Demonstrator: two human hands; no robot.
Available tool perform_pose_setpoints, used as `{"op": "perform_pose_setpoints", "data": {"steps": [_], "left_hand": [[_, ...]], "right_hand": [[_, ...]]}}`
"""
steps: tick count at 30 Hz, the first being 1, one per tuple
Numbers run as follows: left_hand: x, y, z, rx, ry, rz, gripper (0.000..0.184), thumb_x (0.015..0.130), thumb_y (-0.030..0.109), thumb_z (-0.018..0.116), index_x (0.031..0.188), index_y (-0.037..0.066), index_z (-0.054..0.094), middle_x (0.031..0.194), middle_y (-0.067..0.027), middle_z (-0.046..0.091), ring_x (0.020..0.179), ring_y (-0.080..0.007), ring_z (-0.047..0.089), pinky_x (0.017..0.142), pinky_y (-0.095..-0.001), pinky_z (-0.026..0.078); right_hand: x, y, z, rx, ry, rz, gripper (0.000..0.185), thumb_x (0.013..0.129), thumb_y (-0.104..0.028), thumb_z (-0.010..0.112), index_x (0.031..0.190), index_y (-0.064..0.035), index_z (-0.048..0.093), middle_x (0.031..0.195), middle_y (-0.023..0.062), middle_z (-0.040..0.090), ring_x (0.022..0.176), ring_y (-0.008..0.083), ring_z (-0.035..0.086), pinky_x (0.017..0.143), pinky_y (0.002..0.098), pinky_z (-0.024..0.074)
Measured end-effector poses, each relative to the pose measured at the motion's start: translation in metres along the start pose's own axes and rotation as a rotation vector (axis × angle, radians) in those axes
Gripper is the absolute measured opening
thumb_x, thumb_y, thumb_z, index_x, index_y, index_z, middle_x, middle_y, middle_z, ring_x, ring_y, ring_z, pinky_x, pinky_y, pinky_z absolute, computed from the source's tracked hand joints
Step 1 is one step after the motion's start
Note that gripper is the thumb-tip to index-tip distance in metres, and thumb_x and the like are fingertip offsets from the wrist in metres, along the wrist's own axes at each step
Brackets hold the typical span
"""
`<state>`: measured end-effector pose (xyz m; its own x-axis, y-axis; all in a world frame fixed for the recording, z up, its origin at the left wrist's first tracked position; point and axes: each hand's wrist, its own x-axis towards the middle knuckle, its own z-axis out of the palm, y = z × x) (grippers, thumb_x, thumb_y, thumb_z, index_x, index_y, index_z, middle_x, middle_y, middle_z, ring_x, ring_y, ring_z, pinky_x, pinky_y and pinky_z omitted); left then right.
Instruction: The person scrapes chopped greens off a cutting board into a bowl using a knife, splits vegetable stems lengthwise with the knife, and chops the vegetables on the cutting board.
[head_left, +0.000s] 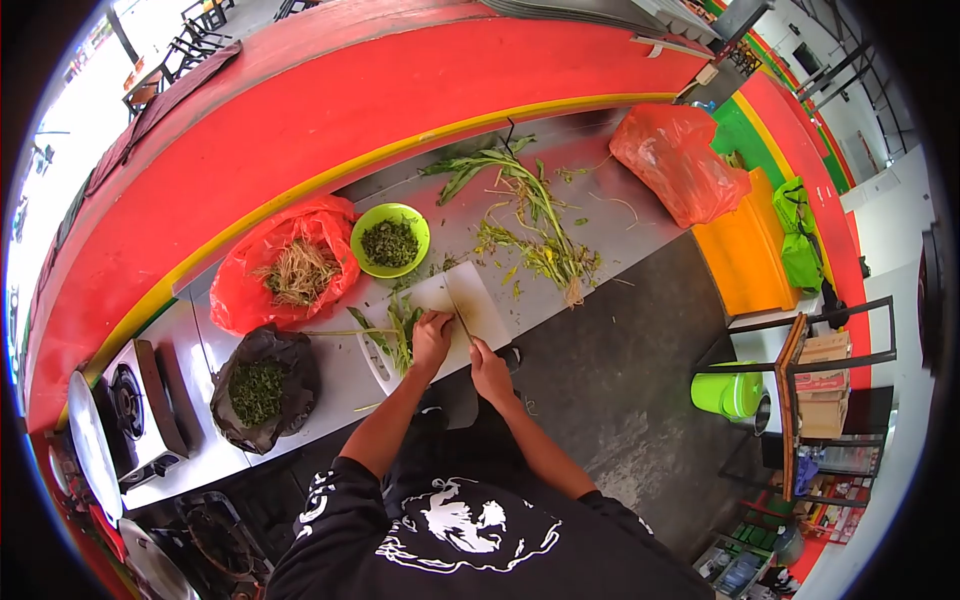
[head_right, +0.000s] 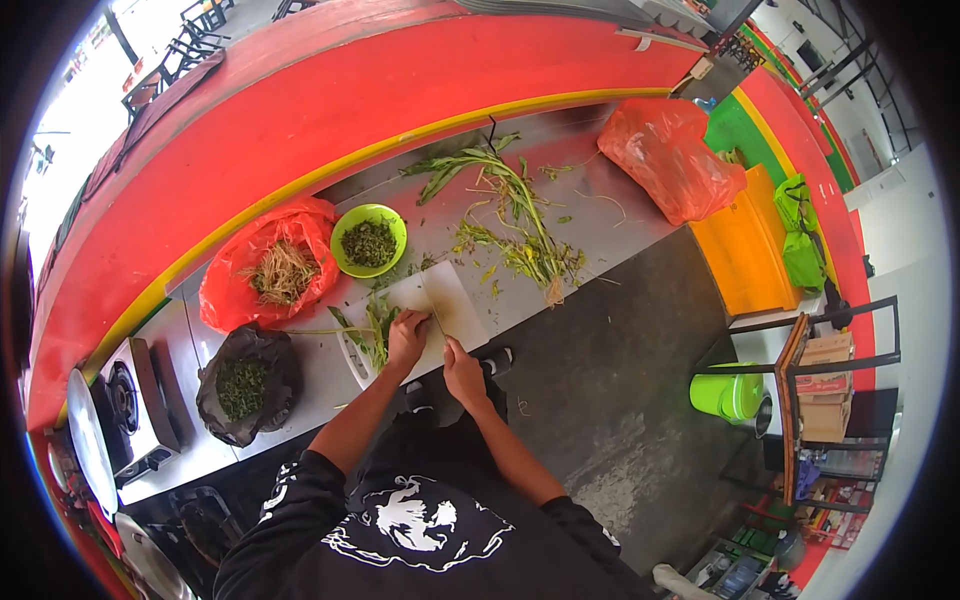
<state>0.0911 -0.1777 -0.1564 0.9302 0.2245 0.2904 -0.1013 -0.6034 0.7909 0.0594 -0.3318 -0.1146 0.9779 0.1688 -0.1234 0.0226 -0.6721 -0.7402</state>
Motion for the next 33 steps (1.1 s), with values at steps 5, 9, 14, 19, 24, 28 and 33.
{"op": "perform_pose_setpoints", "data": {"steps": [5,9,14,19,24,28,33], "left_hand": [[-0.003,0.005,-0.002,0.069,0.005,0.041,0.016,0.079,0.003,0.067,0.094,0.005,0.073,0.09,-0.0092,0.066,0.09,-0.0321,0.062,0.08,-0.0428,0.048],[-0.001,0.0,-0.002,0.058,-0.028,0.025,0.016,0.079,0.004,0.067,0.094,0.007,0.073,0.091,-0.0084,0.066,0.09,-0.0312,0.062,0.079,-0.0425,0.047],[-0.001,-0.003,0.0,0.045,-0.036,0.015,0.016,0.08,0.004,0.067,0.094,0.007,0.073,0.092,-0.0071,0.066,0.09,-0.0302,0.062,0.079,-0.0422,0.047],[-0.003,-0.003,0.001,0.038,-0.005,0.046,0.014,0.079,0.004,0.068,0.092,0.006,0.073,0.091,-0.0078,0.067,0.09,-0.0307,0.063,0.079,-0.0424,0.048],[0.0,-0.007,-0.001,-0.046,-0.021,0.005,0.016,0.079,0.004,0.068,0.094,0.006,0.073,0.093,-0.0078,0.066,0.092,-0.0311,0.062,0.079,-0.0427,0.047],[-0.005,-0.001,0.0,0.03,-0.015,0.008,0.017,0.079,0.004,0.069,0.095,0.007,0.074,0.093,-0.0078,0.066,0.092,-0.0307,0.062,0.079,-0.0426,0.047],[-0.002,-0.007,0.002,-0.043,-0.036,-0.075,0.017,0.08,0.004,0.068,0.096,0.006,0.074,0.091,-0.0077,0.066,0.092,-0.0304,0.062,0.079,-0.042,0.047]], "right_hand": [[0.0,0.006,0.006,-0.06,-0.048,0.034,0.034,0.102,-0.03,0.046,0.13,-0.0147,0.055,0.096,0.0254,0.067,0.088,0.0469,0.063,0.073,0.0538,0.0515],[0.012,-0.002,0.002,0.04,0.004,0.006,0.033,0.101,-0.03,0.047,0.129,-0.014,0.056,0.094,0.0253,0.067,0.087,0.0468,0.063,0.071,0.0534,0.0516],[0.0,0.001,0.003,0.038,-0.063,0.098,0.033,0.102,-0.032,0.047,0.126,-0.0122,0.058,0.098,0.0255,0.067,0.093,0.0466,0.062,0.075,0.0527,0.0512],[0.008,0.005,0.017,0.015,0.063,0.002,0.033,0.101,-0.033,0.047,0.128,-0.0151,0.056,0.092,0.0257,0.067,0.086,0.0477,0.063,0.072,0.0547,0.0518],[-0.003,0.006,0.011,0.028,0.028,0.004,0.034,0.101,-0.033,0.047,0.13,-0.018,0.055,0.086,0.026,0.067,0.08,0.0488,0.063,0.069,0.0573,0.0519],[0.005,0.003,0.012,-0.076,-0.033,0.083,0.034,0.101,-0.032,0.048,0.127,-0.0125,0.056,0.097,0.0256,0.067,0.091,0.0468,0.062,0.075,0.054,0.051],[0.015,-0.006,0.002,0.064,-0.006,0.018,0.033,0.101,-0.031,0.049,0.128,-0.0117,0.056,0.097,0.0254,0.067,0.091,0.0469,0.063,0.075,0.0528,0.0514]]}}
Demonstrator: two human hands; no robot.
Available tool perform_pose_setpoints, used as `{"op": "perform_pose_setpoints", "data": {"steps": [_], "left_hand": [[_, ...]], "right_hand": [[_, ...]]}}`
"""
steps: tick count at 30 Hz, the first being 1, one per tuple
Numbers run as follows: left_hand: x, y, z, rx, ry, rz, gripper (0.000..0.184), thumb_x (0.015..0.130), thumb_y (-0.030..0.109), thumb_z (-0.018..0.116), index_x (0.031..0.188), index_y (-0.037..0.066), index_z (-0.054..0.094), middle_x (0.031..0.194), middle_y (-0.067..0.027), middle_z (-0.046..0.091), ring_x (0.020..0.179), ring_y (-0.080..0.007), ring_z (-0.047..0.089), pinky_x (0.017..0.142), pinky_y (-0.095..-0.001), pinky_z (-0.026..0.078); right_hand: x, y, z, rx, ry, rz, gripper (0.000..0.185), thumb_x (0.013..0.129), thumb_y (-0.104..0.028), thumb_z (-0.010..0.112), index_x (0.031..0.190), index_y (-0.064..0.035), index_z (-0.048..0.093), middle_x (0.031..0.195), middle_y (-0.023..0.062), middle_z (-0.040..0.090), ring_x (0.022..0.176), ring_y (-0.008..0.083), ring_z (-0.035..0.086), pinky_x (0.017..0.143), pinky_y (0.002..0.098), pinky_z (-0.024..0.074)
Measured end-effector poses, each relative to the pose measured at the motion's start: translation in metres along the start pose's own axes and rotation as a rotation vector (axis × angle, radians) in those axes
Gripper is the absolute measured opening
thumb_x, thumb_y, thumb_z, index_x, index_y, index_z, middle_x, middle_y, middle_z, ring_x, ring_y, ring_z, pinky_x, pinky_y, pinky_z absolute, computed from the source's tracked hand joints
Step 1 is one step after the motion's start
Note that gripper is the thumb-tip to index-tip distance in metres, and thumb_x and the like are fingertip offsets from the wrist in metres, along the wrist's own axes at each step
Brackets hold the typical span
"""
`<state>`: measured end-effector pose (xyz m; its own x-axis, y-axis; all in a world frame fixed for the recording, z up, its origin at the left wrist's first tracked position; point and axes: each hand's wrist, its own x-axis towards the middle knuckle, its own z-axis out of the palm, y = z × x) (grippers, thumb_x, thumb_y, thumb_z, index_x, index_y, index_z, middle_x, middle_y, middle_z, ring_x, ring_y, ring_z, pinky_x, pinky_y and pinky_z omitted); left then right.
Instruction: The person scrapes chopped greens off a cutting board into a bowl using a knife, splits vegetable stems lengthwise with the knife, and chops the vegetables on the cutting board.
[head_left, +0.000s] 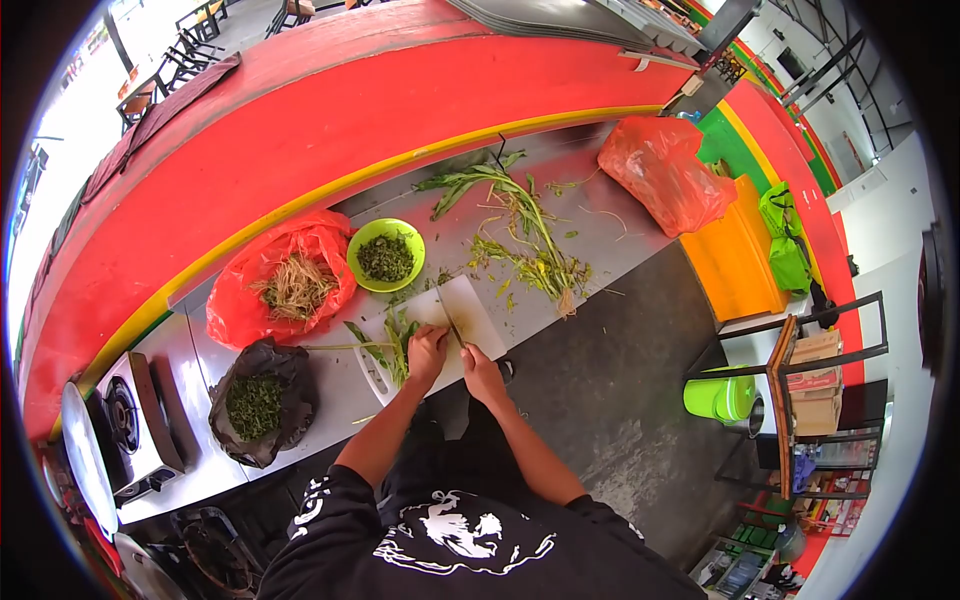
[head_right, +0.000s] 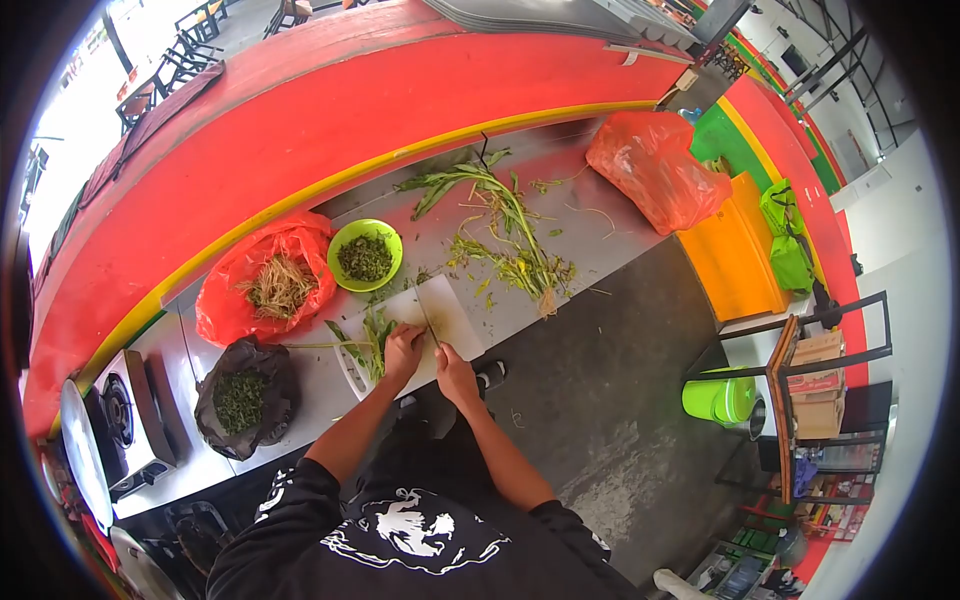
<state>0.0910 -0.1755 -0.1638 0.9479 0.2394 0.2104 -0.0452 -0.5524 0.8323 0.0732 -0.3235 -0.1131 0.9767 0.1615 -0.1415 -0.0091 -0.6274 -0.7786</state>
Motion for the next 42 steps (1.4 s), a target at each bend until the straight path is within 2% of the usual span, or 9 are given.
{"op": "perform_pose_setpoints", "data": {"steps": [7,13,15,22,27,33,35,39,42], "left_hand": [[-0.004,0.005,-0.001,0.031,0.044,0.025,0.017,0.079,0.003,0.067,0.095,0.004,0.073,0.088,-0.011,0.067,0.09,-0.0324,0.063,0.079,-0.0413,0.048],[0.002,0.008,-0.007,-0.003,0.044,0.049,0.018,0.078,0.001,0.066,0.095,0.004,0.072,0.087,-0.0127,0.067,0.085,-0.034,0.064,0.076,-0.0435,0.05],[0.004,0.008,-0.006,-0.024,0.079,0.087,0.018,0.076,-0.002,0.066,0.093,0.0,0.072,0.088,-0.0162,0.067,0.079,-0.0358,0.066,0.072,-0.0419,0.053],[-0.004,0.008,-0.006,0.049,0.04,0.041,0.016,0.08,0.002,0.066,0.095,0.005,0.072,0.095,-0.011,0.067,0.091,-0.0318,0.064,0.078,-0.0418,0.048],[-0.001,0.002,-0.004,-0.004,0.048,0.032,0.016,0.081,0.003,0.066,0.095,0.005,0.072,0.094,-0.0104,0.067,0.092,-0.0315,0.064,0.078,-0.0424,0.048],[-0.004,0.003,-0.003,0.04,0.043,0.013,0.016,0.08,0.005,0.066,0.095,0.006,0.072,0.092,-0.0092,0.066,0.091,-0.0317,0.063,0.078,-0.0427,0.049],[-0.005,0.0,-0.005,0.058,0.066,0.077,0.017,0.079,0.005,0.066,0.095,0.005,0.072,0.092,-0.0095,0.066,0.089,-0.0323,0.062,0.078,-0.0429,0.049],[-0.003,-0.005,-0.004,-0.009,0.073,0.054,0.017,0.079,0.003,0.066,0.095,0.005,0.072,0.09,-0.0114,0.065,0.089,-0.0332,0.062,0.078,-0.0423,0.05],[-0.007,-0.001,-0.006,0.021,0.061,0.049,0.018,0.078,0.002,0.066,0.094,0.006,0.072,0.09,-0.0106,0.065,0.09,-0.0322,0.062,0.08,-0.0422,0.049]], "right_hand": [[-0.017,0.006,0.011,-0.078,-0.036,0.116,0.031,0.101,-0.03,0.049,0.125,-0.0125,0.057,0.1,0.0246,0.067,0.095,0.0463,0.062,0.079,0.0522,0.0511],[0.0,-0.01,-0.006,-0.023,-0.054,0.077,0.031,0.101,-0.03,0.048,0.125,-0.0124,0.057,0.1,0.0235,0.067,0.094,0.0461,0.062,0.08,0.052,0.0509],[-0.011,-0.006,-0.012,-0.006,-0.1,0.068,0.032,0.101,-0.031,0.048,0.126,-0.0126,0.057,0.101,0.0239,0.067,0.095,0.0464,0.062,0.08,0.0515,0.0509],[-0.009,0.01,0.003,-0.133,-0.052,0.053,0.035,0.101,-0.033,0.047,0.13,-0.0156,0.055,0.095,0.025,0.067,0.09,0.0483,0.062,0.075,0.0553,0.0506],[-0.014,0.003,-0.012,-0.026,-0.099,0.046,0.034,0.101,-0.033,0.047,0.125,-0.0124,0.058,0.103,0.0257,0.066,0.098,0.0464,0.061,0.08,0.0518,0.0506],[-0.02,0.018,0.003,-0.127,-0.041,0.021,0.032,0.102,-0.031,0.048,0.123,-0.0103,0.059,0.098,0.0247,0.067,0.092,0.0465,0.063,0.076,0.0491,0.0521],[-0.011,0.02,0.012,-0.113,0.005,-0.062,0.032,0.101,-0.032,0.047,0.122,-0.0109,0.059,0.098,0.0258,0.066,0.092,0.0465,0.062,0.077,0.0504,0.0515],[-0.016,-0.021,-0.017,-0.114,-0.122,0.118,0.034,0.102,-0.034,0.046,0.121,-0.0087,0.059,0.102,0.025,0.066,0.095,0.0457,0.062,0.079,0.0508,0.0508],[-0.03,0.002,-0.008,-0.091,-0.072,0.049,0.033,0.101,-0.034,0.047,0.124,-0.0111,0.058,0.102,0.0238,0.067,0.095,0.045,0.063,0.078,0.0502,0.0515]]}}
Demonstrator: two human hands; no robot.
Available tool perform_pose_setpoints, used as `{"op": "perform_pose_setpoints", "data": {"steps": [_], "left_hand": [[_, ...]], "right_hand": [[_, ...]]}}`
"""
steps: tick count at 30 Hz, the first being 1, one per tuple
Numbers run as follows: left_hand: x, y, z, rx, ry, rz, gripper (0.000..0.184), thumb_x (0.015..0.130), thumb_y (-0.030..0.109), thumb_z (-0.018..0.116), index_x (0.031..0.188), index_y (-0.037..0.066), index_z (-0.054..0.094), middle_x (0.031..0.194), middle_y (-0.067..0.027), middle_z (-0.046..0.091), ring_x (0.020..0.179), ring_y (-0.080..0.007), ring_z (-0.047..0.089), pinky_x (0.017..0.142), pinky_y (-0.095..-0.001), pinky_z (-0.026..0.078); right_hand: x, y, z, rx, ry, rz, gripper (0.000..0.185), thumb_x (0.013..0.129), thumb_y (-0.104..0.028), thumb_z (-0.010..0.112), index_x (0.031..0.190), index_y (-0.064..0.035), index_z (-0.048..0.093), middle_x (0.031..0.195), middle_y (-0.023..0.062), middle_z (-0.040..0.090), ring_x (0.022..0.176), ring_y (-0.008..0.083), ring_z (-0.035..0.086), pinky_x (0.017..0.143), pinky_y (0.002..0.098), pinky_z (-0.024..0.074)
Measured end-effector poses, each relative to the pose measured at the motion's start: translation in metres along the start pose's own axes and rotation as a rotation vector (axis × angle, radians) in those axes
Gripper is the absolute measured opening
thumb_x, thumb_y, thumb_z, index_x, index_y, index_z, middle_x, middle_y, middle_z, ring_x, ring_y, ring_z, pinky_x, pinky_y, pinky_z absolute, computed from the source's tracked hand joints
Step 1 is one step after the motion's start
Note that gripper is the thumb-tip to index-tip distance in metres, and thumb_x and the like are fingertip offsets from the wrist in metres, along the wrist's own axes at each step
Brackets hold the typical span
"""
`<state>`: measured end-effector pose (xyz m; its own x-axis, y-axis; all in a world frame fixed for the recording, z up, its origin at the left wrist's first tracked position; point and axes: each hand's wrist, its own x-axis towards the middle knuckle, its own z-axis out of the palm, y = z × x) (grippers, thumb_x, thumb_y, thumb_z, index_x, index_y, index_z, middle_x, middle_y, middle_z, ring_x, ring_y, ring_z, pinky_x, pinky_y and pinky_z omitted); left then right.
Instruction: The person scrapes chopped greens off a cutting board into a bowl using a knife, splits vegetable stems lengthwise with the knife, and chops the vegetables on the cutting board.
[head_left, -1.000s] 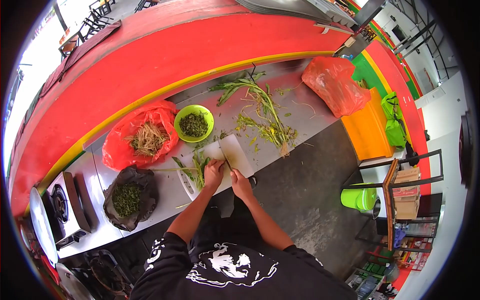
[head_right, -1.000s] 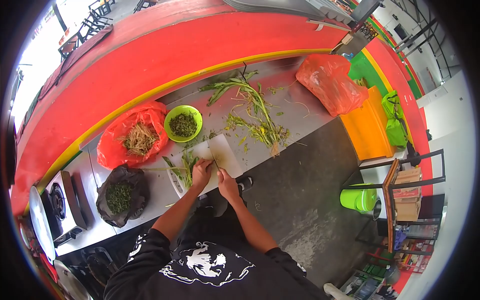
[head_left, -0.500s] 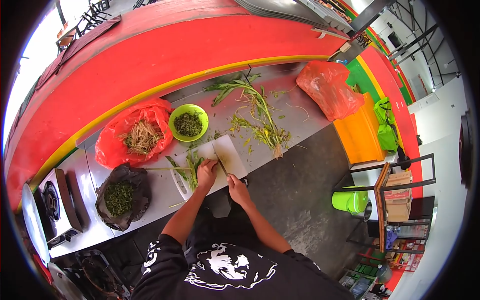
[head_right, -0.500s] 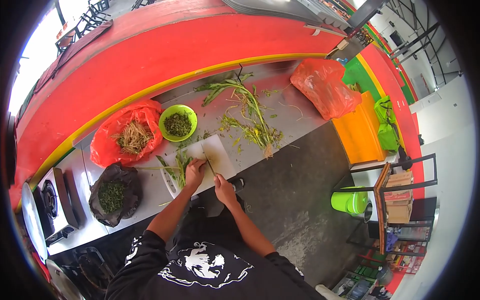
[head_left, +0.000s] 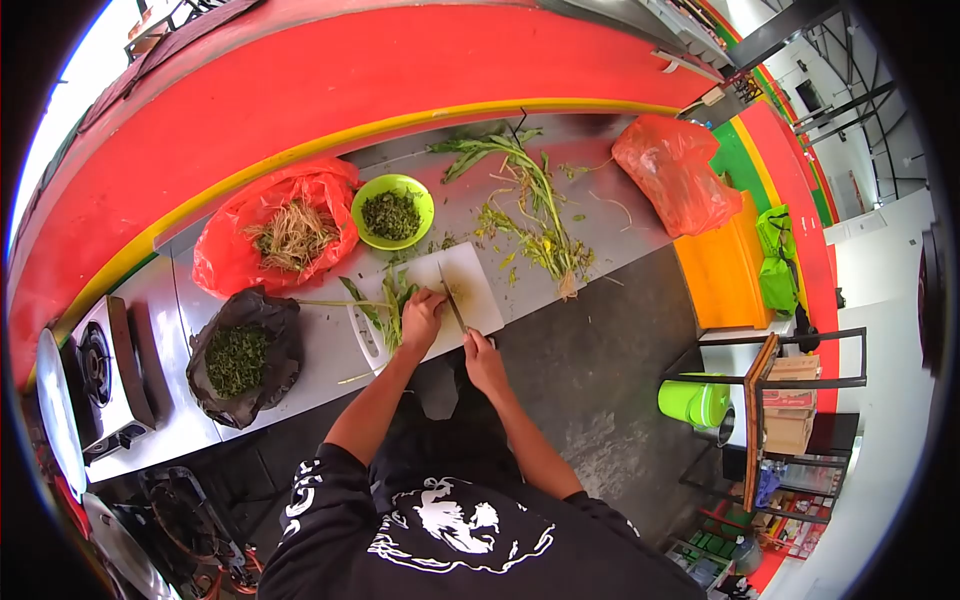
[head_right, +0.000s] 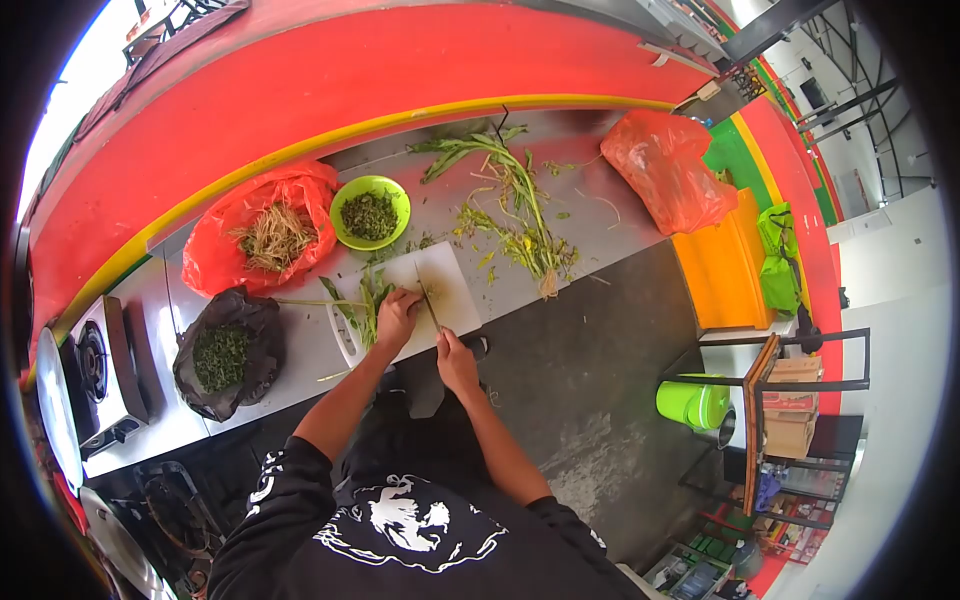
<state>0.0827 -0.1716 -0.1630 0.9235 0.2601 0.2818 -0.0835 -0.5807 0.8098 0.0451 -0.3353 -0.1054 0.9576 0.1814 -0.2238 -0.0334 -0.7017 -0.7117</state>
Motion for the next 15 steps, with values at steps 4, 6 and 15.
{"op": "perform_pose_setpoints", "data": {"steps": [4,6,15], "left_hand": [[0.003,0.001,-0.002,0.031,-0.015,0.028,0.017,0.079,0.004,0.066,0.094,0.006,0.072,0.09,-0.0102,0.065,0.091,-0.0319,0.062,0.081,-0.0425,0.049],[-0.003,-0.001,-0.002,0.05,-0.036,0.044,0.016,0.079,0.004,0.067,0.094,0.006,0.072,0.09,-0.0108,0.065,0.09,-0.0325,0.062,0.08,-0.0428,0.049],[0.0,0.0,-0.004,0.014,0.029,0.079,0.019,0.077,0.002,0.068,0.095,0.004,0.071,0.092,-0.0125,0.065,0.089,-0.0332,0.062,0.082,-0.0428,0.051]], "right_hand": [[0.01,0.007,0.016,-0.01,0.051,-0.033,0.033,0.101,-0.033,0.047,0.126,-0.0136,0.057,0.098,0.0237,0.067,0.091,0.0466,0.063,0.076,0.0528,0.051],[0.011,0.007,0.02,-0.037,0.075,-0.032,0.033,0.101,-0.033,0.046,0.127,-0.0148,0.056,0.094,0.0235,0.068,0.089,0.0486,0.062,0.075,0.0557,0.05],[-0.005,0.006,0.019,0.026,0.086,0.013,0.033,0.102,-0.033,0.047,0.123,-0.0111,0.059,0.1,0.0255,0.066,0.095,0.046,0.062,0.078,0.0506,0.0514]]}}
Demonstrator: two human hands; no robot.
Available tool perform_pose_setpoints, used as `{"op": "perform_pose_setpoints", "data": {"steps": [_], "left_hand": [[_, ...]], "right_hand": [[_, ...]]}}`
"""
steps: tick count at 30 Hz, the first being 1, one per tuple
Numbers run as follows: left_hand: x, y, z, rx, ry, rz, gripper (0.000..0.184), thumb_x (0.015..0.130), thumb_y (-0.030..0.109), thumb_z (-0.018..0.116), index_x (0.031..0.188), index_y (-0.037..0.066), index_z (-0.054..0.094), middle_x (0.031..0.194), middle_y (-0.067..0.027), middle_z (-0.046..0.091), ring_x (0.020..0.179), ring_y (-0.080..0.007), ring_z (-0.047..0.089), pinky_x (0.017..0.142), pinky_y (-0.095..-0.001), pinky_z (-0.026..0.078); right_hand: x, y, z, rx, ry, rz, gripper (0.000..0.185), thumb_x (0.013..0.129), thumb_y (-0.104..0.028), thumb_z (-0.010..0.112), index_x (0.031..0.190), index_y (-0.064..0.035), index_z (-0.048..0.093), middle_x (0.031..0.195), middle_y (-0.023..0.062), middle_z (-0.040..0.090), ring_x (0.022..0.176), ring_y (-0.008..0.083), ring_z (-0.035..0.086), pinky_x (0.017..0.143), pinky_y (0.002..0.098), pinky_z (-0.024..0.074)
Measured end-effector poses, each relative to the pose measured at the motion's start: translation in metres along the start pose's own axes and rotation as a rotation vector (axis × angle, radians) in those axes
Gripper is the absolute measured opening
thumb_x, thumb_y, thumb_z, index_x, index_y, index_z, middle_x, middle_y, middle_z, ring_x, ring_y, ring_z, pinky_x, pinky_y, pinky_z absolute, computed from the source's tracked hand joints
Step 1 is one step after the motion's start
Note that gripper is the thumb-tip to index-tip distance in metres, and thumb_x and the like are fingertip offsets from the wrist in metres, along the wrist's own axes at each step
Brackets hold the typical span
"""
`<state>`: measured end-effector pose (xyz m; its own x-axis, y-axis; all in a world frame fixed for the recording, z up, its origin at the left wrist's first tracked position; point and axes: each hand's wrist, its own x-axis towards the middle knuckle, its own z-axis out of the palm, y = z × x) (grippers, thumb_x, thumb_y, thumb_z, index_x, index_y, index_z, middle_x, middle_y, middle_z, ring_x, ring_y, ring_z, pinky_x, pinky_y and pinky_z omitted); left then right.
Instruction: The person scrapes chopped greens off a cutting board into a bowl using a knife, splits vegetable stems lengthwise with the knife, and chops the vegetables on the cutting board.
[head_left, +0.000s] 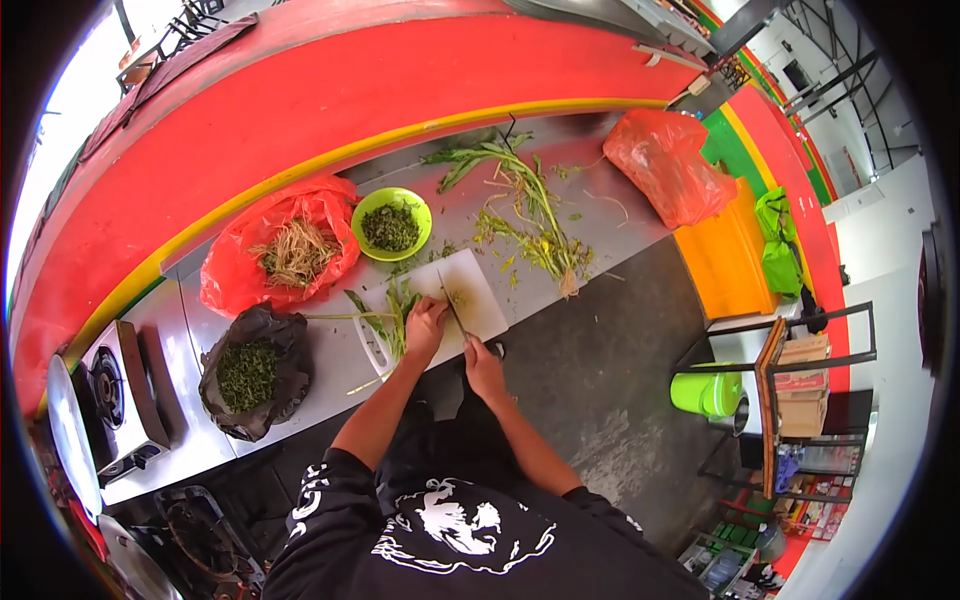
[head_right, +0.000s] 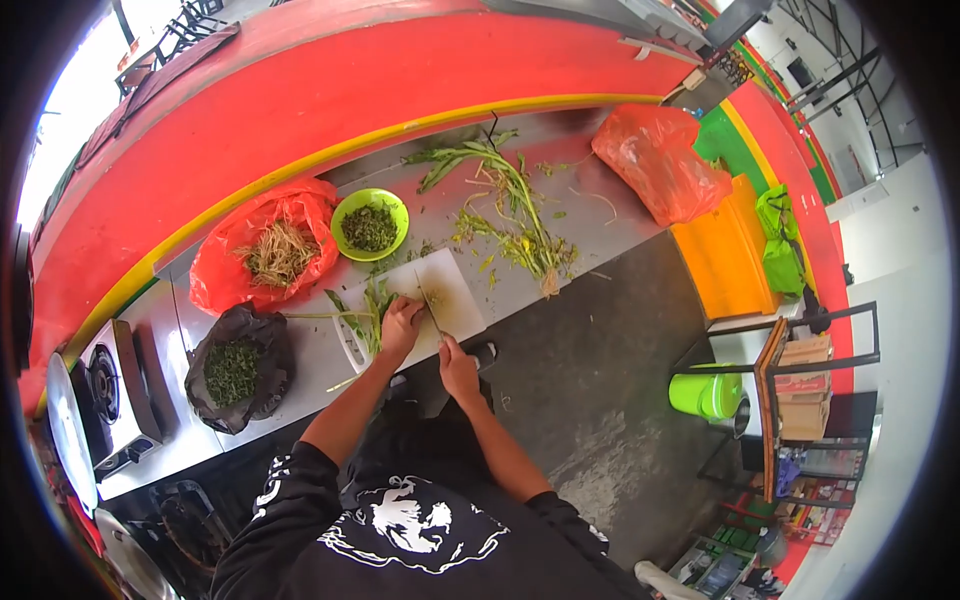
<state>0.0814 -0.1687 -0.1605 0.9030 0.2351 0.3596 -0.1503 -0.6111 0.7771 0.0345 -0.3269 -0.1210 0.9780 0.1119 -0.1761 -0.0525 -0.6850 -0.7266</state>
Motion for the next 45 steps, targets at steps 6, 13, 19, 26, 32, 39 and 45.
{"op": "perform_pose_setpoints", "data": {"steps": [6,13,19,26,32,39,45], "left_hand": [[0.0,-0.003,-0.002,0.034,-0.046,-0.048,0.017,0.078,0.004,0.068,0.094,0.005,0.07,0.089,-0.0105,0.064,0.088,-0.0323,0.061,0.081,-0.0427,0.05],[-0.003,0.0,0.0,0.016,0.01,-0.059,0.018,0.078,0.003,0.066,0.095,0.006,0.071,0.09,-0.01,0.063,0.088,-0.032,0.061,0.08,-0.0429,0.05],[-0.007,0.001,-0.004,0.134,-0.036,-0.039,0.02,0.083,0.005,0.062,0.101,0.009,0.07,0.091,-0.0089,0.062,0.092,-0.032,0.06,0.08,-0.0437,0.048],[-0.001,-0.002,-0.003,0.119,-0.09,-0.024,0.016,0.083,0.009,0.062,0.097,0.008,0.069,0.091,-0.0106,0.061,0.091,-0.0324,0.06,0.079,-0.0458,0.048],[0.007,0.001,-0.001,0.208,-0.163,0.047,0.025,0.083,0.01,0.062,0.105,0.016,0.071,0.091,-0.0075,0.059,0.089,-0.03,0.06,0.076,-0.0452,0.049],[0.012,0.004,-0.005,0.159,-0.205,0.018,0.023,0.081,0.007,0.065,0.105,0.007,0.066,0.094,-0.0145,0.062,0.091,-0.0363,0.061,0.079,-0.0463,0.05],[0.013,0.015,-0.003,0.124,-0.17,0.012,0.024,0.081,0.002,0.064,0.105,0.006,0.065,0.098,-0.0157,0.064,0.09,-0.0382,0.062,0.079,-0.0472,0.05]], "right_hand": [[0.02,-0.016,-0.008,-0.046,-0.074,0.003,0.034,0.102,-0.033,0.046,0.125,-0.0123,0.058,0.105,0.0252,0.066,0.098,0.0455,0.062,0.081,0.0514,0.0502],[0.008,-0.002,0.006,-0.108,-0.017,-0.052,0.033,0.101,-0.032,0.048,0.128,-0.0155,0.057,0.099,0.0223,0.068,0.09,0.0472,0.063,0.074,0.0519,0.0517],[0.034,-0.02,-0.001,0.025,-0.063,0.003,0.034,0.101,-0.03,0.051,0.13,-0.0132,0.057,0.102,0.0227,0.067,0.098,0.0452,0.062,0.08,0.0476,0.0517],[0.019,-0.031,-0.052,0.178,0.0,-0.117,0.037,0.101,-0.03,0.052,0.129,-0.0059,0.057,0.074,0.0136,0.062,0.063,0.0187,0.061,0.064,0.0331,0.0495],[-0.009,0.008,-0.03,0.272,0.043,-0.127,0.036,0.102,-0.027,0.052,0.127,-0.003,0.059,0.066,0.0082,0.057,0.057,0.0139,0.057,0.058,0.0313,0.047],[-0.03,0.014,-0.02,0.308,0.081,0.021,0.034,0.101,-0.029,0.053,0.123,-0.0042,0.06,0.071,0.0148,0.063,0.065,0.0271,0.068,0.061,0.0371,0.05],[-0.032,0.015,-0.022,0.294,0.021,0.019,0.034,0.101,-0.031,0.053,0.123,-0.0071,0.061,0.084,0.021,0.068,0.08,0.0398,0.066,0.066,0.046,0.0516]]}}
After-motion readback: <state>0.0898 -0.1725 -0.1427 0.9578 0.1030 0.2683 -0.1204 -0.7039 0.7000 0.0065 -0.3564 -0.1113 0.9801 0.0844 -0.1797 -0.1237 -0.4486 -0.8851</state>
